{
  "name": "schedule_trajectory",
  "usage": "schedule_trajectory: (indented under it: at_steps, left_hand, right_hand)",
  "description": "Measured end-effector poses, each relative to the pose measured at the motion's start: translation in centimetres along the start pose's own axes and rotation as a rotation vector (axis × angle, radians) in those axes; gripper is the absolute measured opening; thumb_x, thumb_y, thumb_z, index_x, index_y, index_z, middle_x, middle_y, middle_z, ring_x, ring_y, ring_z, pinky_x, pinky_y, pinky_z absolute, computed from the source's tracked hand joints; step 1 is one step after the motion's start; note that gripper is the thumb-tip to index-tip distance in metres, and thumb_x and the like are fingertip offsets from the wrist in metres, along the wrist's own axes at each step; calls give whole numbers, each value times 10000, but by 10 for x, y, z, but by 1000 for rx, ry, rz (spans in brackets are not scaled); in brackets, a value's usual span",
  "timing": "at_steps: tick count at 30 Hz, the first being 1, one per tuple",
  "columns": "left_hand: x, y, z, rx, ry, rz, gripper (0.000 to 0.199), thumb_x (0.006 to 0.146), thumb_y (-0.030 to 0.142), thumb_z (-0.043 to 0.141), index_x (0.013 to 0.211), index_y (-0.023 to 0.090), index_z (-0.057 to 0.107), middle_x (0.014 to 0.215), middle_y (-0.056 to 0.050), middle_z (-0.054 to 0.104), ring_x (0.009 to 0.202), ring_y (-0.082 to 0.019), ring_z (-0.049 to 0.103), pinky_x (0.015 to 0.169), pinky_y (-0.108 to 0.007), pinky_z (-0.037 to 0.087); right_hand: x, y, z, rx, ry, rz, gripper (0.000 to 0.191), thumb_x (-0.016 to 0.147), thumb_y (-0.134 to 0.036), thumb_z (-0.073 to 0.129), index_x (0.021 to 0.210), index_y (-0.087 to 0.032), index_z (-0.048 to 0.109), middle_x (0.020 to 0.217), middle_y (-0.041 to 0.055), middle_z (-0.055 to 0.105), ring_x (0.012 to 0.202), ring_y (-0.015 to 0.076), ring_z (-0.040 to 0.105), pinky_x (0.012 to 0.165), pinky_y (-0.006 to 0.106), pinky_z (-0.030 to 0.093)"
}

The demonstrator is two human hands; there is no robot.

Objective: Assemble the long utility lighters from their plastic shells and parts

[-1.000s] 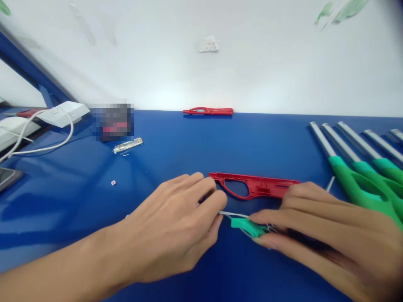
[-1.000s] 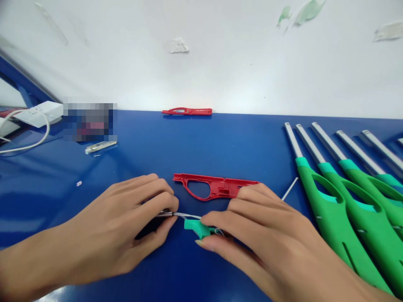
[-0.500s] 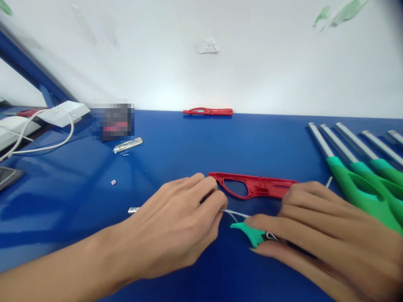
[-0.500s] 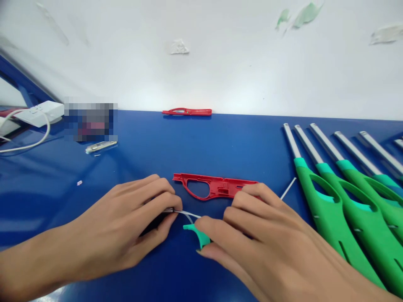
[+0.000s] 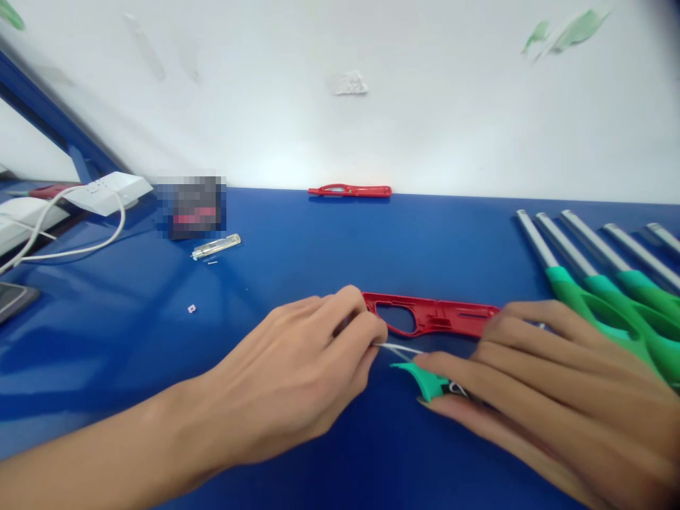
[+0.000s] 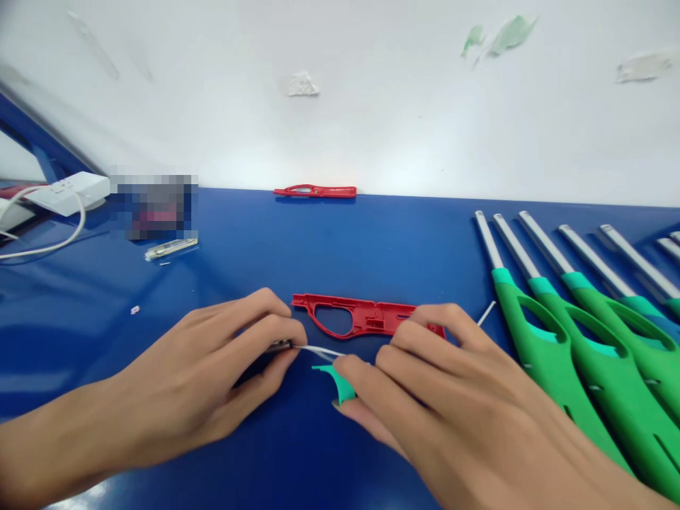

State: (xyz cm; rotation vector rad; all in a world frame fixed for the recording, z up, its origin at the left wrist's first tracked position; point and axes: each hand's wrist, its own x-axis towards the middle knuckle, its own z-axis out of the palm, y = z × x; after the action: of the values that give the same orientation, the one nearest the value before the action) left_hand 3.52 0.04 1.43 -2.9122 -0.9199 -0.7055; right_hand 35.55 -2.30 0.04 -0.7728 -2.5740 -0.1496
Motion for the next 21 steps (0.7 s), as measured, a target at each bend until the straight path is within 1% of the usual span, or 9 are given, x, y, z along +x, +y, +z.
schedule_trajectory:
  at_steps: [2, 4, 7, 9, 11, 14, 16, 18, 21]
  left_hand:
    - [3, -4, -1, 19, 10, -1, 316, 1335, 132, 442, 1224, 158, 737, 1108, -42, 761, 829, -193, 758, 739, -325, 637]
    - [7, -11, -2, 41, 20, 12, 287, 1329, 116, 452, 1279, 156, 731, 1151, -50, 760, 851, -194, 769, 761, -319, 642]
    - [16, -26, -2, 78, 31, 54, 291, 1261, 19, 492, 1327, 158, 739, 1212, -64, 777, 920, -196, 779, 819, -307, 642]
    - [21, -36, 0, 85, 39, 65, 336, 1217, -30, 505, 1323, 167, 757, 1236, -70, 795, 954, -197, 781, 847, -306, 642]
    - [24, -44, 4, 72, 61, 60, 326, 1230, -11, 526, 1327, 178, 773, 1239, -69, 814, 979, -196, 792, 870, -307, 652]
    - [24, -52, 12, 25, 106, 46, 247, 1290, 91, 576, 1370, 185, 789, 1215, -63, 840, 1022, -194, 828, 917, -308, 684]
    - [24, -53, 16, -13, 130, 32, 223, 1307, 128, 593, 1357, 180, 804, 1194, -58, 843, 1023, -186, 842, 920, -295, 693]
    - [24, -52, 19, -46, 142, 15, 217, 1305, 127, 598, 1310, 178, 809, 1180, -52, 834, 1001, -174, 842, 902, -278, 691]
    - [27, -49, 20, -79, 168, -9, 190, 1296, 122, 598, 1256, 179, 774, 1195, -46, 817, 938, -151, 815, 870, -269, 678]
  right_hand:
    - [8, 6, 1, -73, 27, -46, 233, 1341, -181, 564, 1470, -203, 757, 1042, -6, 808, 927, 242, 711, 1104, 504, 445]
    - [18, 16, -3, -107, 30, -103, 208, 1344, -186, 568, 1469, -177, 733, 1001, 7, 773, 920, 263, 669, 1024, 494, 433]
    - [35, 34, -14, -164, 6, -206, 235, 1354, -239, 571, 1446, -131, 758, 991, 18, 777, 895, 267, 670, 952, 492, 449]
    - [44, 44, -19, -190, -17, -245, 283, 1355, -224, 534, 1410, -133, 797, 973, 5, 787, 859, 262, 659, 915, 498, 457]
    - [49, 50, -20, -199, -36, -255, 301, 1348, -204, 531, 1355, -154, 828, 956, -5, 788, 856, 260, 647, 898, 494, 464]
    - [50, 52, -15, -200, -43, -247, 315, 1355, -220, 538, 1295, -149, 839, 951, 3, 784, 870, 252, 647, 906, 473, 469]
    - [49, 52, -12, -201, -44, -247, 336, 1367, -227, 515, 1305, -138, 834, 949, 8, 781, 872, 253, 642, 913, 464, 459]
    - [48, 52, -11, -209, -50, -254, 312, 1362, -211, 524, 1343, -136, 825, 953, 4, 782, 881, 263, 638, 912, 468, 449]
    - [50, 52, -15, -227, -51, -275, 280, 1339, -176, 540, 1341, -131, 817, 924, 7, 749, 878, 279, 630, 925, 491, 448]
